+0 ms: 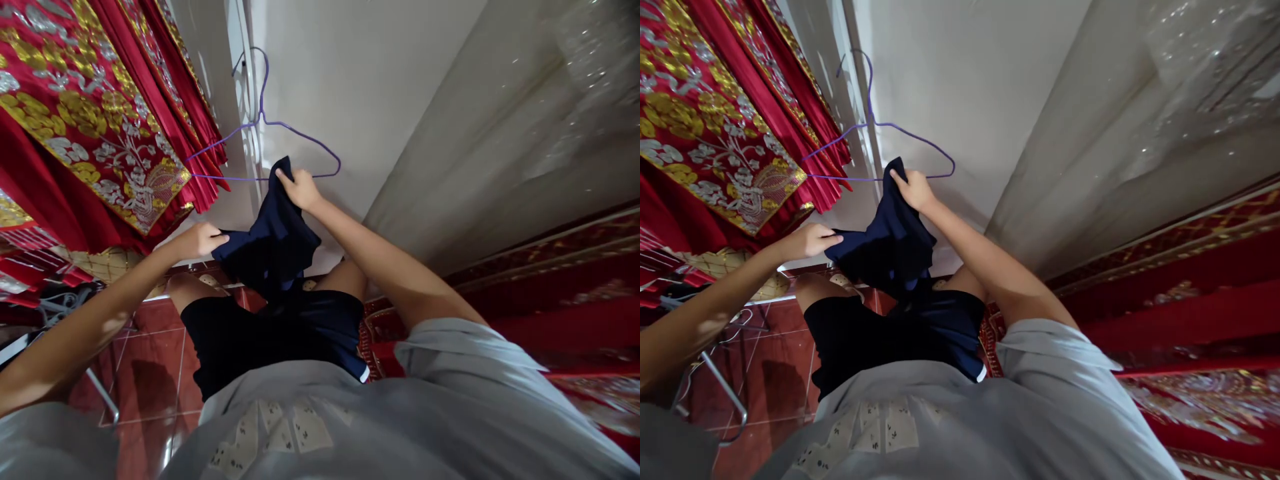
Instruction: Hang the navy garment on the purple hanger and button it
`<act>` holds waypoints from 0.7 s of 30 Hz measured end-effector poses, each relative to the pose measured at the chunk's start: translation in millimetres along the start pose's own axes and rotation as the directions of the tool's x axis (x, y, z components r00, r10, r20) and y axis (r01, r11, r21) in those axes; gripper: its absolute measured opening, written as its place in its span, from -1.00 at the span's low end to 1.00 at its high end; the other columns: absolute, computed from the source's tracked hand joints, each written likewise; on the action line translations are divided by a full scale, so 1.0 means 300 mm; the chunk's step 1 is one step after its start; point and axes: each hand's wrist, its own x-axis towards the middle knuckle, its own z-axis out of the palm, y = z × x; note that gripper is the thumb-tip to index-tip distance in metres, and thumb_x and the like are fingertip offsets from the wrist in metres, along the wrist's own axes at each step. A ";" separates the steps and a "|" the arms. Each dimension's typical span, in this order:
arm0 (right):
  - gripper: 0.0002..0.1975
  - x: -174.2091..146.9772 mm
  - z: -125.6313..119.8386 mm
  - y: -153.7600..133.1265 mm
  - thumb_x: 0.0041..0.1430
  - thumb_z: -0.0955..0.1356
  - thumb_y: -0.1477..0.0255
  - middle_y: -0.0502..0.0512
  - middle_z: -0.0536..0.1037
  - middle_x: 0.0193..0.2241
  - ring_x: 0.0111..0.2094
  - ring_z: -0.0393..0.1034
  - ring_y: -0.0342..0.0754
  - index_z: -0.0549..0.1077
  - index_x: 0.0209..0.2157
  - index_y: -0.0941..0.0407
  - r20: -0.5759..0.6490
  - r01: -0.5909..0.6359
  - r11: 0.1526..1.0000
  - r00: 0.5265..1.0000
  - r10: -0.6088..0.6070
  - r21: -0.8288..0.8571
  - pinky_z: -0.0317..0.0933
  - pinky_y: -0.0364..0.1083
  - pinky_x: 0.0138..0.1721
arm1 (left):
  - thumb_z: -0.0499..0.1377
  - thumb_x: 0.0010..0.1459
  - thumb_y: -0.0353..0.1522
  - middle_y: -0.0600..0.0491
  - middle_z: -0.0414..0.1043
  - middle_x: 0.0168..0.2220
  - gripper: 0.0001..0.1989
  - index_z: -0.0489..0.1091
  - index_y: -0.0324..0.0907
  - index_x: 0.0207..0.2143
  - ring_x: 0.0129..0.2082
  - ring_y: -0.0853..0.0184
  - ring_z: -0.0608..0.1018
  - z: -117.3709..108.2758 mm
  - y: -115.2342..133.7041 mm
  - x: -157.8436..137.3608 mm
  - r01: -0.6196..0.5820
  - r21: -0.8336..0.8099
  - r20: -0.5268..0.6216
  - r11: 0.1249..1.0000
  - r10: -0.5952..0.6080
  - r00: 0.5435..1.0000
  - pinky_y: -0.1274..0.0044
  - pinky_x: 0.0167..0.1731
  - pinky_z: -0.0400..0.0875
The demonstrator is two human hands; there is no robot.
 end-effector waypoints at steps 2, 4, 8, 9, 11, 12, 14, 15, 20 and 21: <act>-0.50 0.005 0.018 0.011 0.31 0.26 -0.03 0.13 0.39 -0.51 -0.23 0.39 0.08 0.21 -0.51 0.05 -0.110 -0.030 0.998 0.994 0.024 -0.050 0.30 0.00 -0.11 | 0.09 0.22 -0.07 0.09 0.08 -0.68 -0.48 0.10 -0.14 -0.69 -0.61 0.37 0.19 0.011 0.005 -0.017 0.007 0.048 0.032 0.999 -0.008 0.999 0.46 -0.46 0.04; -0.54 -0.008 -0.015 0.034 0.26 0.33 0.00 0.14 0.42 -0.49 -0.22 0.41 0.10 0.25 -0.51 0.05 -0.176 -0.039 0.998 0.984 0.028 -0.058 0.32 0.01 -0.11 | 0.12 0.21 -0.12 0.08 0.10 -0.69 -0.50 0.12 -0.14 -0.70 -0.61 0.36 0.20 0.007 -0.005 -0.029 0.046 0.090 0.010 0.995 -0.047 0.999 0.45 -0.44 0.06; -0.64 -0.057 -0.184 0.057 0.17 0.39 0.10 0.14 0.43 -0.48 -0.17 0.42 0.16 0.29 -0.50 0.03 -0.241 -0.019 0.998 0.970 0.006 -0.052 0.35 0.04 -0.16 | 0.11 0.24 -0.15 0.08 0.12 -0.68 -0.53 0.15 -0.14 -0.67 -0.60 0.33 0.24 -0.047 -0.027 -0.014 0.132 0.074 -0.144 0.989 -0.120 0.982 0.46 -0.44 0.13; -0.65 -0.069 -0.226 0.050 0.17 0.40 0.12 0.14 0.42 -0.50 -0.17 0.42 0.17 0.29 -0.51 0.02 -0.241 -0.014 0.998 0.971 -0.002 -0.064 0.35 0.05 -0.18 | 0.11 0.25 -0.14 0.08 0.15 -0.66 -0.55 0.19 -0.15 -0.64 -0.57 0.32 0.27 -0.065 -0.025 -0.002 0.106 0.052 -0.195 0.993 -0.094 0.976 0.47 -0.43 0.17; -0.65 -0.091 -0.285 0.024 0.16 0.40 0.13 0.12 0.40 -0.53 -0.19 0.41 0.16 0.28 -0.54 0.01 -0.254 -0.013 0.994 0.967 -0.016 -0.111 0.36 0.05 -0.21 | 0.12 0.24 -0.14 0.06 0.29 -0.57 -0.62 0.31 -0.16 -0.56 -0.47 0.27 0.38 -0.100 -0.007 0.030 -0.010 0.013 -0.304 1.000 0.013 0.953 0.46 -0.33 0.30; -0.64 -0.102 -0.297 0.009 0.15 0.41 0.13 0.10 0.39 -0.54 -0.21 0.41 0.15 0.29 -0.55 0.01 -0.259 -0.014 0.991 0.966 -0.022 -0.133 0.36 0.05 -0.22 | 0.14 0.23 -0.15 0.03 0.37 -0.50 -0.67 0.37 -0.16 -0.50 -0.40 0.23 0.44 -0.114 0.007 0.051 -0.079 -0.002 -0.364 0.997 0.073 0.929 0.44 -0.25 0.36; -0.62 -0.124 -0.291 -0.018 0.15 0.42 0.11 0.08 0.38 -0.56 -0.27 0.41 0.11 0.31 -0.56 0.02 -0.240 -0.005 0.989 0.970 -0.031 -0.147 0.36 0.04 -0.24 | 0.16 0.21 -0.21 -0.01 0.48 -0.34 -0.79 0.44 -0.15 -0.37 -0.24 0.17 0.51 -0.137 0.043 0.101 -0.191 -0.035 -0.470 0.981 0.152 0.869 0.39 -0.05 0.40; -0.61 -0.136 -0.275 -0.029 0.16 0.42 0.09 0.07 0.39 -0.56 -0.29 0.41 0.10 0.32 -0.55 0.03 -0.213 0.007 0.991 0.976 -0.036 -0.137 0.36 0.04 -0.24 | 0.18 0.20 -0.25 -0.02 0.51 -0.28 -0.84 0.46 -0.15 -0.33 -0.17 0.15 0.52 -0.146 0.061 0.130 -0.228 -0.057 -0.511 0.972 0.168 0.843 0.37 0.02 0.39; -0.62 -0.210 -0.201 -0.038 0.28 0.33 0.08 0.13 0.54 -0.44 -0.24 0.49 0.13 0.45 -0.46 0.08 -0.102 0.104 0.987 0.988 -0.117 -0.120 0.38 0.05 -0.15 | 0.23 0.15 -0.39 0.01 0.55 -0.22 -0.83 0.45 -0.07 -0.17 -0.05 0.15 0.54 -0.168 0.104 0.252 -0.309 -0.213 -0.597 0.927 0.127 0.792 0.33 0.19 0.34; -0.64 -0.221 -0.208 -0.030 0.29 0.31 0.09 0.15 0.59 -0.35 -0.17 0.51 0.15 0.50 -0.38 0.08 -0.118 0.142 0.981 0.980 -0.158 -0.136 0.38 0.06 -0.07 | 0.23 0.14 -0.41 0.01 0.55 -0.22 -0.81 0.45 -0.06 -0.16 -0.05 0.15 0.54 -0.171 0.101 0.263 -0.309 -0.230 -0.594 0.923 0.118 0.796 0.32 0.20 0.33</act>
